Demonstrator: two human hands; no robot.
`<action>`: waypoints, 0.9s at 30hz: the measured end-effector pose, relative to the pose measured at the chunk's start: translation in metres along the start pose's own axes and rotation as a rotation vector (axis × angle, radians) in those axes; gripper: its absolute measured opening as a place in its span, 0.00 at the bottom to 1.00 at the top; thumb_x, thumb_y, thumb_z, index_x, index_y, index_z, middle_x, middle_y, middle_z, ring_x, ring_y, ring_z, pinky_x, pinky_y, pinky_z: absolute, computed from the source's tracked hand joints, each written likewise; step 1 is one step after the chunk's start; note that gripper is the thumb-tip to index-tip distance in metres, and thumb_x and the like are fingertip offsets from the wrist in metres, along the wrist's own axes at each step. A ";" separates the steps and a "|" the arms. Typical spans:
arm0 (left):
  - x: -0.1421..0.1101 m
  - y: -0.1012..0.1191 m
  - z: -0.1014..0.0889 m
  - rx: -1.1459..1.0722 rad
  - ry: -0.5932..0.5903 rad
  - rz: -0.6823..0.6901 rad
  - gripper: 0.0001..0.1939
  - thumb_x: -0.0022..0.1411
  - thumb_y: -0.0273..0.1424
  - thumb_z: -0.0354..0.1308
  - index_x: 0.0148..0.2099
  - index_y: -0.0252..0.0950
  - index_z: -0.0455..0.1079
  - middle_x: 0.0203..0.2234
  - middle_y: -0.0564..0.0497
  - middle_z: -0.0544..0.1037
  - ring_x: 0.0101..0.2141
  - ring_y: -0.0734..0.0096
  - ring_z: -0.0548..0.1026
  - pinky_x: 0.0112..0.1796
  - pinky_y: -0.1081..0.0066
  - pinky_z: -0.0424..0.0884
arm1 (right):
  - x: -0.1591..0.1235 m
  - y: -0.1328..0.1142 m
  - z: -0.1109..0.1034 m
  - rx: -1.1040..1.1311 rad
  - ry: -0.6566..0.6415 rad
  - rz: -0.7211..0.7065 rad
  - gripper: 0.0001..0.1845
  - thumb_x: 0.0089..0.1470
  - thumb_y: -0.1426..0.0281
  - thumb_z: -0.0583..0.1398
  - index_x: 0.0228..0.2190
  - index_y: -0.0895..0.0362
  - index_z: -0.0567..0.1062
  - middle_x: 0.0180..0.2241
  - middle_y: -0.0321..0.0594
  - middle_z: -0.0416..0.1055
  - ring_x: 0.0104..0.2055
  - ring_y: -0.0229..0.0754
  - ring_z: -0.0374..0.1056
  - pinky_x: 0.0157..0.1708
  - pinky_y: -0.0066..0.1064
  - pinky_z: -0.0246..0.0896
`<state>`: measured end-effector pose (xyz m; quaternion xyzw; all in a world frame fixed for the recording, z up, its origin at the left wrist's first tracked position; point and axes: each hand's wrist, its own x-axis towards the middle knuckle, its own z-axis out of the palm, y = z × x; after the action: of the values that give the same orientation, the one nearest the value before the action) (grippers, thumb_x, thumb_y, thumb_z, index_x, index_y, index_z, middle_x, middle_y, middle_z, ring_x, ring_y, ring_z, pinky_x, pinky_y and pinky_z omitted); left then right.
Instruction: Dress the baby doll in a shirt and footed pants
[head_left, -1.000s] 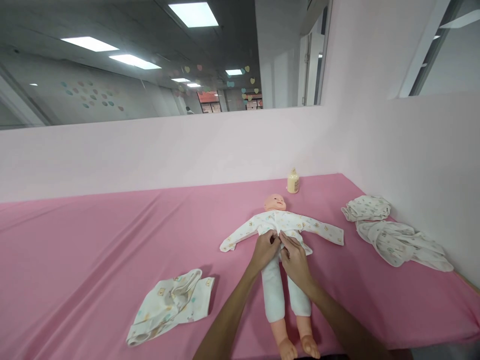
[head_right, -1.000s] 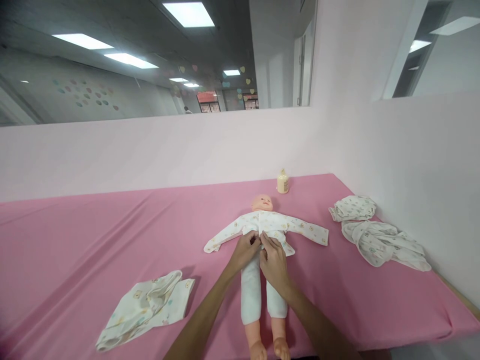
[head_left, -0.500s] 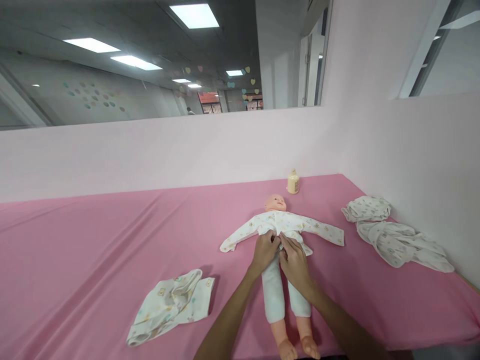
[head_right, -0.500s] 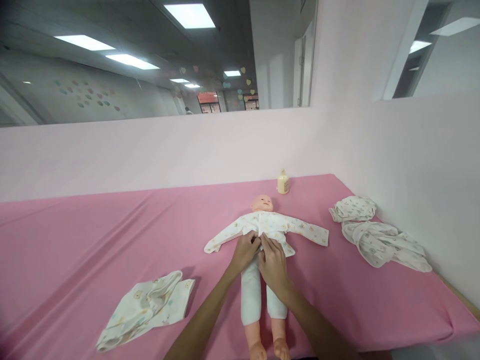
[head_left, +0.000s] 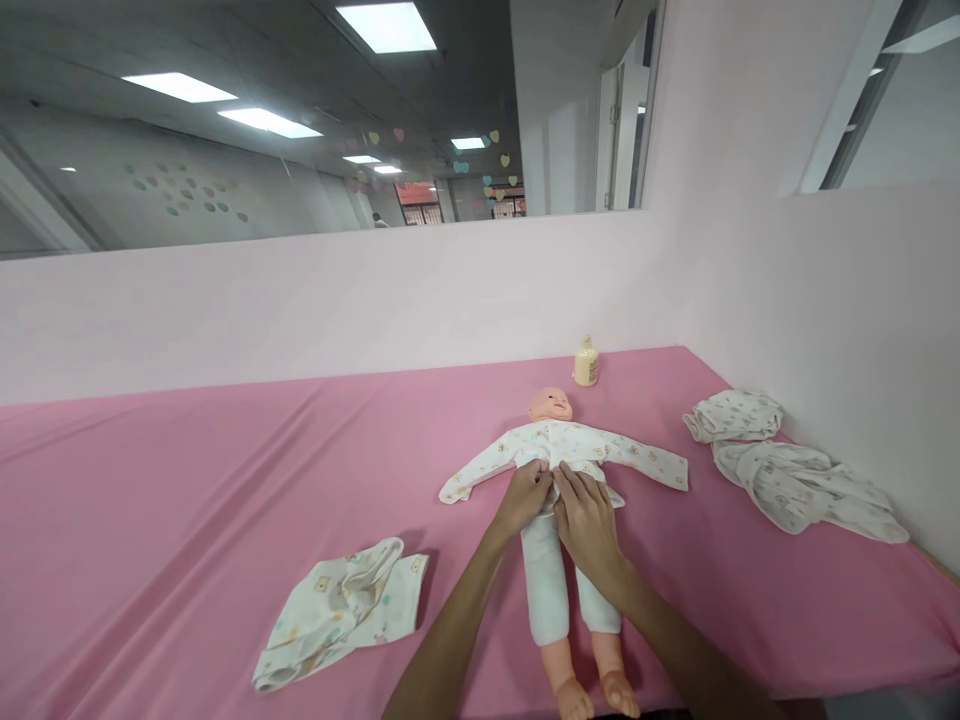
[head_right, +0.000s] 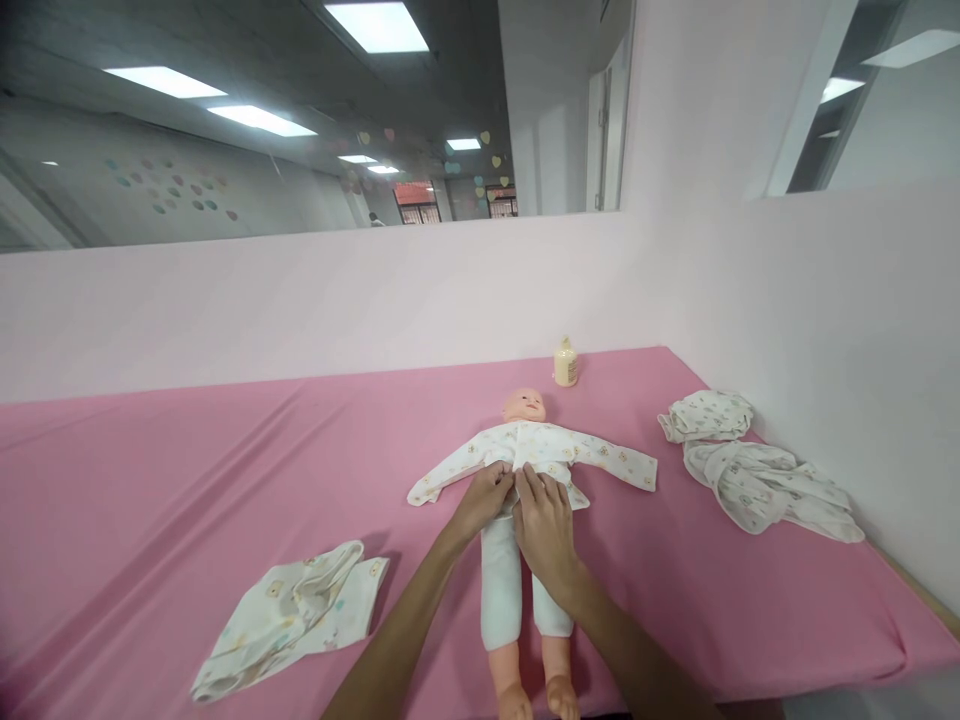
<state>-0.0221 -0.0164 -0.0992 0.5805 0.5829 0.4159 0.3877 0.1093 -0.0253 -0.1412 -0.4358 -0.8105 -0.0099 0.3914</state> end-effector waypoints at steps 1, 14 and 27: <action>0.000 0.000 0.000 -0.003 -0.002 -0.004 0.11 0.60 0.35 0.46 0.26 0.37 0.54 0.19 0.58 0.61 0.21 0.78 0.57 0.24 0.75 0.55 | 0.000 0.000 0.000 -0.020 -0.007 -0.006 0.26 0.57 0.78 0.49 0.55 0.55 0.68 0.56 0.44 0.67 0.54 0.52 0.63 0.52 0.48 0.58; 0.002 -0.003 -0.011 -0.109 -0.136 -0.047 0.13 0.58 0.38 0.50 0.27 0.36 0.57 0.20 0.59 0.61 0.21 0.80 0.55 0.24 0.76 0.54 | 0.004 -0.002 -0.006 0.072 -0.008 0.011 0.22 0.60 0.76 0.49 0.53 0.57 0.71 0.51 0.43 0.72 0.52 0.49 0.64 0.52 0.45 0.58; 0.003 -0.002 -0.022 -0.293 -0.263 -0.200 0.17 0.58 0.43 0.54 0.27 0.36 0.58 0.15 0.61 0.57 0.16 0.84 0.48 0.19 0.77 0.42 | 0.002 -0.002 -0.004 0.155 -0.049 -0.032 0.26 0.57 0.75 0.50 0.56 0.54 0.67 0.55 0.45 0.66 0.54 0.48 0.63 0.52 0.44 0.61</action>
<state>-0.0432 -0.0142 -0.0929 0.5065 0.5153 0.3765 0.5798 0.1096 -0.0264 -0.1368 -0.3913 -0.8250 0.0572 0.4037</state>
